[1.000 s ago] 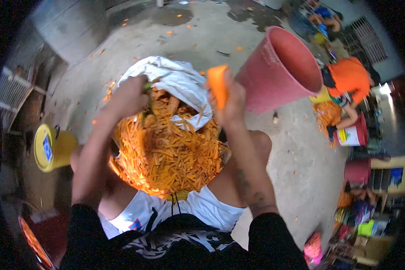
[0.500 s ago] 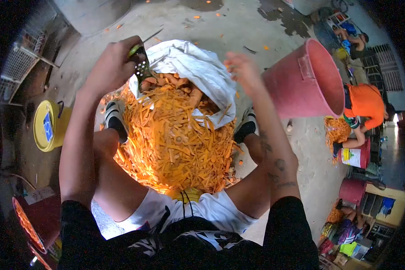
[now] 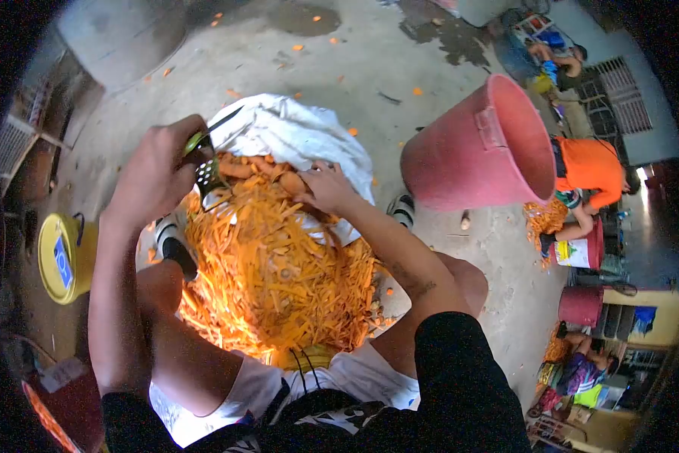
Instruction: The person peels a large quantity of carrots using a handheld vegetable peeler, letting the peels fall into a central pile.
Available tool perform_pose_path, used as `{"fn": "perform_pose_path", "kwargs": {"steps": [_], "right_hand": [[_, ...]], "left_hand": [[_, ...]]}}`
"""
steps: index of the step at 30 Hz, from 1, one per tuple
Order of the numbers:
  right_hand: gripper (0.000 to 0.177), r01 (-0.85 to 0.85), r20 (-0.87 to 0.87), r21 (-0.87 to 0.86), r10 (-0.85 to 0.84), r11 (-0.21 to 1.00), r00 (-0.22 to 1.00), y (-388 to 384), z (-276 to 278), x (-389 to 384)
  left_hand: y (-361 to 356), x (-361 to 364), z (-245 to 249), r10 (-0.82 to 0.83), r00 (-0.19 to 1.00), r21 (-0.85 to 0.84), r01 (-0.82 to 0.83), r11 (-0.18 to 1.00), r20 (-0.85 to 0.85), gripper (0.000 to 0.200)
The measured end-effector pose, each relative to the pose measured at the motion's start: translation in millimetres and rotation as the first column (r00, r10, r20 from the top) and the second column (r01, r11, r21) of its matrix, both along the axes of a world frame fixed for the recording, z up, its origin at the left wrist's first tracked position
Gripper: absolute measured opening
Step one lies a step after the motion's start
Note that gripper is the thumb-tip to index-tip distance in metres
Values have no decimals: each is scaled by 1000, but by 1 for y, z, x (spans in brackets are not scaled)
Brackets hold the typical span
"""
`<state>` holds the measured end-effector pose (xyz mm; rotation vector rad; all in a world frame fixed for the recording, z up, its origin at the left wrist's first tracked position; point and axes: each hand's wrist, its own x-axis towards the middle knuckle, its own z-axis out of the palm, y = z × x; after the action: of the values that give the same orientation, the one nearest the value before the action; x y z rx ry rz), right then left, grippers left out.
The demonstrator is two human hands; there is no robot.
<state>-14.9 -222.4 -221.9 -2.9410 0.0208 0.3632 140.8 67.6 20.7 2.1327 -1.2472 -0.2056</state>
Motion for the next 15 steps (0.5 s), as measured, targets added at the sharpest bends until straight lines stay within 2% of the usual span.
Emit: {"fn": "perform_pose_path", "kwargs": {"steps": [1, 3, 4, 5, 6, 7, 8, 9, 10, 12, 13, 14, 15], "right_hand": [[64, 142, 0, 143, -143, 980, 990, 1, 14, -4], [59, 305, 57, 459, -370, 835, 927, 7, 44, -17], [59, 306, 73, 458, -379, 835, 923, 7, 59, -21], [55, 343, 38, 721, -529, 602, 847, 8, 73, -27], [51, 309, -49, 904, -644, 297, 764, 11, 89, -34], [51, 299, -42, 909, -649, 292, 760, 13, 108, -41], [47, 234, -231, 968, -689, -91, 687, 13, 128, -49], [43, 123, -425, 880, -647, -458, 633, 14, 149, -60], [43, 111, -423, 878, -647, -465, 634, 20, 169, -73], [41, 48, -234, 963, -727, -266, 645, 32, 200, -101], [41, 39, -227, 963, -722, -268, 654, 32, 201, -114], [41, 72, -52, 997, -749, -6, 661, 33, 198, -127], [40, 101, 123, 962, -730, 255, 673, 37, 196, -138]], "left_hand": [[-3, -4, 2, -17, 1000, -18, 18, 1000, 15, 13], [-6, -12, 4, 20, 1000, 12, -20, 1000, 5, 13], [-8, -15, 3, 11, 1000, 5, -11, 1000, 20, 16], [-11, -22, 4, 3, 999, 2, -3, 1000, 35, 16], [-14, -30, 5, 25, 999, 15, -26, 1000, 45, 18], [-16, -38, 4, 47, 997, 32, -49, 998, 55, 19], [-19, -43, -1, 26, 998, 25, -27, 999, 60, 21], [-23, -52, 0, 18, 997, 31, -20, 999, 71, 21], [-28, -65, 4, 11, 998, 27, -13, 1000, 66, 22], [-38, -86, 4, -47, 997, -29, 49, 998, 68, 21], [-43, -97, 4, -62, 997, -73, 66, 995, 55, 22], [-48, -109, 6, -83, 995, -114, 89, 990, 49, 22], [-53, -120, 8, -105, 994, -154, 110, 982, 41, 22]]}}
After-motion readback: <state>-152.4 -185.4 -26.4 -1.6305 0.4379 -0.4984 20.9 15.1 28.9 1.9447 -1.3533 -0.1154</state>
